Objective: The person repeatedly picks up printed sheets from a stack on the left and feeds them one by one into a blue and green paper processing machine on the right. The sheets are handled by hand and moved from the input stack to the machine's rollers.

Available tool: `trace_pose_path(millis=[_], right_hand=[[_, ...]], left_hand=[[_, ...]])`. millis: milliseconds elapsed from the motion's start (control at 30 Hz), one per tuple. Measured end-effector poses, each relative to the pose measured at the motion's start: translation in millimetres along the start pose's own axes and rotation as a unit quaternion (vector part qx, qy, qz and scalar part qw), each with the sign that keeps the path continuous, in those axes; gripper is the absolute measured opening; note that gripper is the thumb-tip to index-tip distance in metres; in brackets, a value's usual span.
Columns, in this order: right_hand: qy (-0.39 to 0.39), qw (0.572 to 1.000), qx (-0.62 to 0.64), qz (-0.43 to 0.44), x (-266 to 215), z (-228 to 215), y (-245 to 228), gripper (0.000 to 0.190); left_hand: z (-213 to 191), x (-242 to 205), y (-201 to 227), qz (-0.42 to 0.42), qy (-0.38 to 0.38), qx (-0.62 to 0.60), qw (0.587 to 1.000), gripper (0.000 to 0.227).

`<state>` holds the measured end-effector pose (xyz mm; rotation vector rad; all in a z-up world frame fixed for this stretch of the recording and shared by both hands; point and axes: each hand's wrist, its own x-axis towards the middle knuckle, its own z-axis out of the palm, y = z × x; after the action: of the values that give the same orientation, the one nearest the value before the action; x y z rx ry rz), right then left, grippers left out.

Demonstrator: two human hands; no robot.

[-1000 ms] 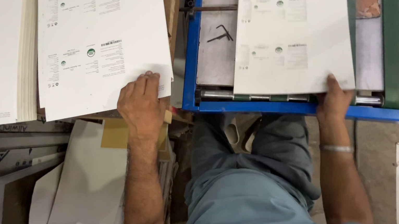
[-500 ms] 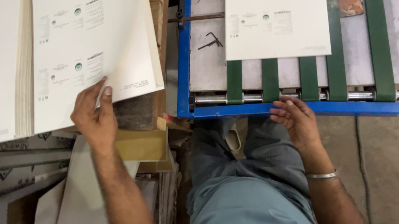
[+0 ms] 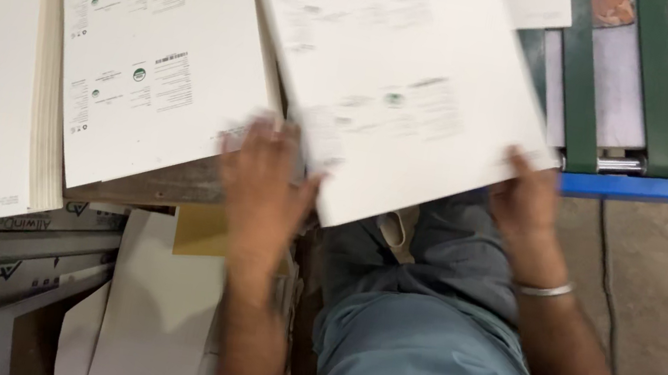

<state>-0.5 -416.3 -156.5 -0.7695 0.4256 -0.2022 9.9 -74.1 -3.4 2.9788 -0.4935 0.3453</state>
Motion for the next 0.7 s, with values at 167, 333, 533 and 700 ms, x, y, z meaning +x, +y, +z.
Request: trace_pose_path(millis=[167,333,533,700], right_hand=[[0.07,0.985,-0.051,-0.151,24.4,-69.0,-34.9,0.03],[0.154,0.974,-0.056,-0.156,-8.0,-121.6,-32.4,0.039],[0.126,0.975,-0.127,-0.135,-73.2,-136.6,-2.2,0.031],[0.1,0.975,-0.118,-0.158,-64.3,-137.9,9.2,0.028]], left_hand=[[-20.5,26.4,-74.1,-0.058,-0.04,-0.048,0.996,0.052],[-11.7,19.6,-91.4,-0.011,0.044,-0.046,0.998,0.029],[5.4,-5.0,-57.1,0.014,0.114,0.023,0.993,0.039],[6.3,-10.2,-47.8,0.014,0.154,0.028,0.988,0.049]])
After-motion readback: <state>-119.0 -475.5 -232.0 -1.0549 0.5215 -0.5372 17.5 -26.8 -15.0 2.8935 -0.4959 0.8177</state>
